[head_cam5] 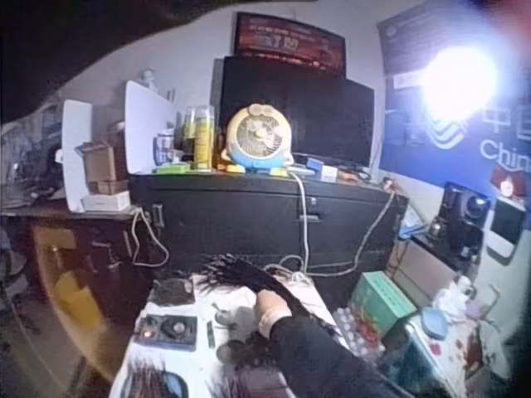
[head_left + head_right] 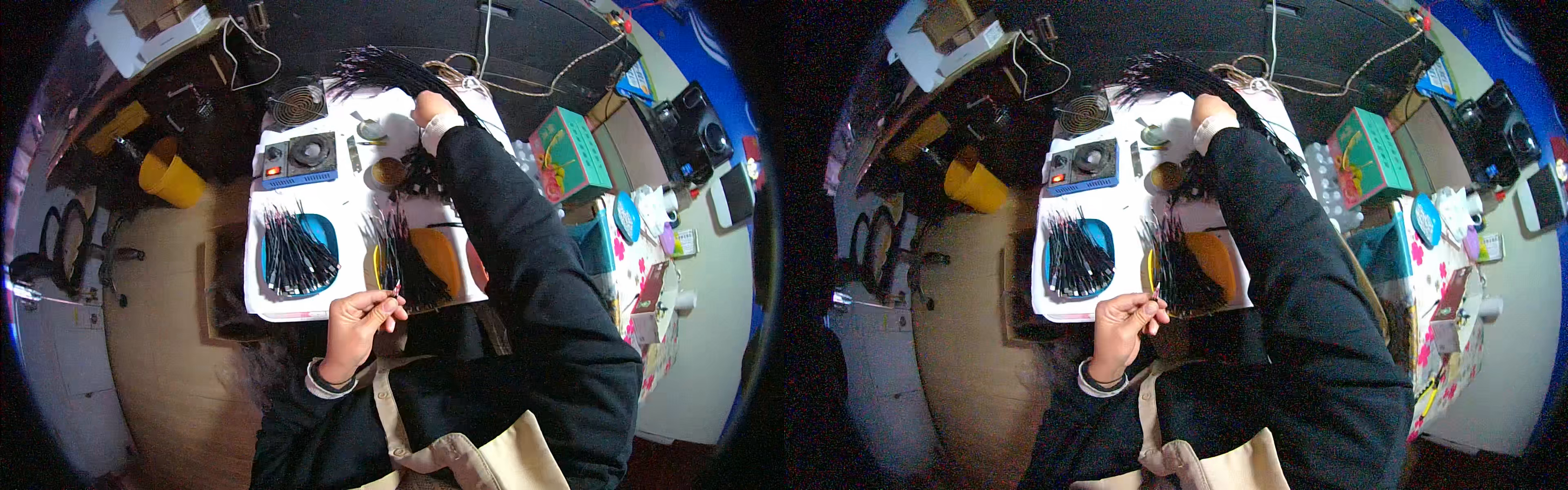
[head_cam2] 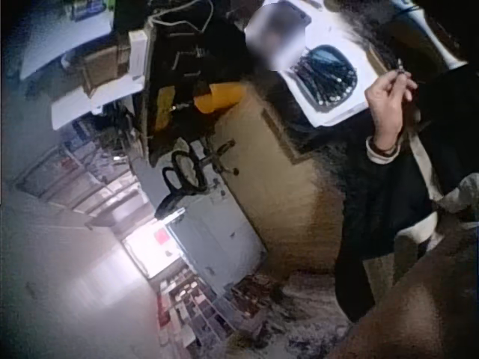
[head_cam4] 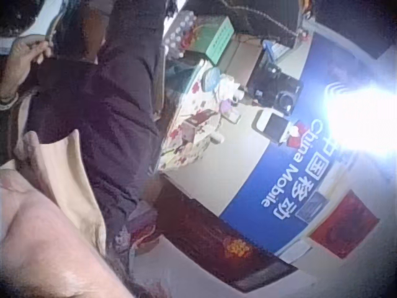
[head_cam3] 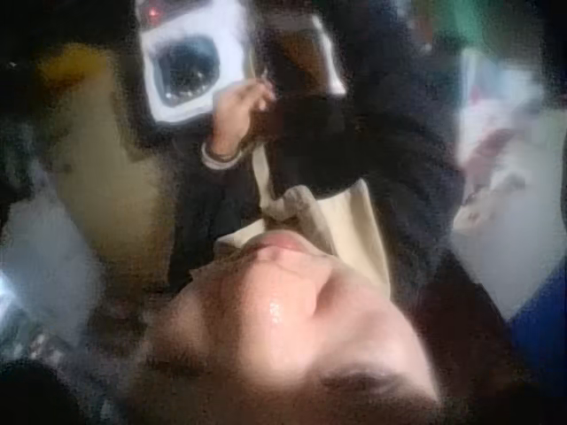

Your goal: The person repeatedly strips wire ends with pliers, slides heat-shrink tubing onto the wires, and uses a soldering iron to join the wires. Finished units are placed into a blue tray on the table. The process is repeated for multiple wires throughout the clip.

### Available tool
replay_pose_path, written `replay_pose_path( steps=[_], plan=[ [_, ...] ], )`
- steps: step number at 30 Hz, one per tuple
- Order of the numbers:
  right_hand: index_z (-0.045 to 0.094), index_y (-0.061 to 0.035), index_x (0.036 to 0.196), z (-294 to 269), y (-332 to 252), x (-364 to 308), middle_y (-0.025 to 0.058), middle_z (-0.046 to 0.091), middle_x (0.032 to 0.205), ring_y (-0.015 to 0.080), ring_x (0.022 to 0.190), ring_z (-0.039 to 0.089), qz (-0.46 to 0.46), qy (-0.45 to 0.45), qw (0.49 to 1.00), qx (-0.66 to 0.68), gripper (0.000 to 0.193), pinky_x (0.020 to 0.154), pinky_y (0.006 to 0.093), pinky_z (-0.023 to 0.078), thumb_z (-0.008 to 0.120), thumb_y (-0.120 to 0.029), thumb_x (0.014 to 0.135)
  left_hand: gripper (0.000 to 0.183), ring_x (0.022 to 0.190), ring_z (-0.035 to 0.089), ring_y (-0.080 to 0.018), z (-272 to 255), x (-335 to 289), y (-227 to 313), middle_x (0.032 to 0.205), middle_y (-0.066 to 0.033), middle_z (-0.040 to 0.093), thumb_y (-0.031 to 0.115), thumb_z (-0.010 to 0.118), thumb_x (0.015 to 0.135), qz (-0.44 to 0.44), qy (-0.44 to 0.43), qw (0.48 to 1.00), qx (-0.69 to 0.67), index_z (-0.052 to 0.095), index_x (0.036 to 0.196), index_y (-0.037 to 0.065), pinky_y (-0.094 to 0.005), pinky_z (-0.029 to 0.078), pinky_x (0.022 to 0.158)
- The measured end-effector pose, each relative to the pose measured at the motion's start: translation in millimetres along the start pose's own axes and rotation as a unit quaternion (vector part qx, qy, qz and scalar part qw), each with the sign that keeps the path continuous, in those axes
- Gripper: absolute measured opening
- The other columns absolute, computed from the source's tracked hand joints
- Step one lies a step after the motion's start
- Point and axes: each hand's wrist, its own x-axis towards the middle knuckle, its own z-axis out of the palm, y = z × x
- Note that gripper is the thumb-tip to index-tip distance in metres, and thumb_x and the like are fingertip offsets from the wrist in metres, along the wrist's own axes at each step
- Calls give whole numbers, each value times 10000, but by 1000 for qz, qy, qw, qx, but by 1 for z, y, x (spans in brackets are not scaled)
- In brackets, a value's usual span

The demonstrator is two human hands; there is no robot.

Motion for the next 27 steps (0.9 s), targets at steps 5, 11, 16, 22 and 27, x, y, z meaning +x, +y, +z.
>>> replay_pose_path(
  steps=[5,11,16,22,27],
  plan=[
    [716,-14,881,-35,-3,9,132,687,776,224,676,650,-96,13,994,52,328,625,349,497,658,-333,839,148,641,590,-99,-13,1,9,835,-104,694,91,620,926,7,20,996,-85,674,964,-41,-212,467,591],
    [608,28,755,-148,-15,-120,32,490,572,62,560,440,-239,71,898,362,322,487,252,360,621,-260,899,178,905,668,-212,-6,8,30,1059,-171,681,105,543,968,33,-9,982,-184,656,1036,-15,-271,530,734],
    [569,2,772,-165,-21,-293,94,543,642,194,529,514,-329,74,881,332,179,511,328,421,648,-137,851,199,1105,611,-315,10,24,64,1237,-211,598,133,503,987,116,-40,971,-207,632,1070,5,-409,520,927],
    [518,-66,765,-88,-34,-425,109,557,677,318,585,586,-367,40,889,272,190,494,416,459,679,-158,807,203,1095,608,-293,6,10,90,1298,-241,547,124,493,986,156,-58,949,-268,640,1042,-3,-371,530,906],
    [620,-29,886,-65,-21,-431,147,616,774,320,666,617,-364,-93,829,414,164,601,374,497,674,-179,847,162,597,437,-87,10,-39,70,1055,-182,626,146,542,969,144,-76,964,-210,607,978,-2,-221,362,581]
  ],
)
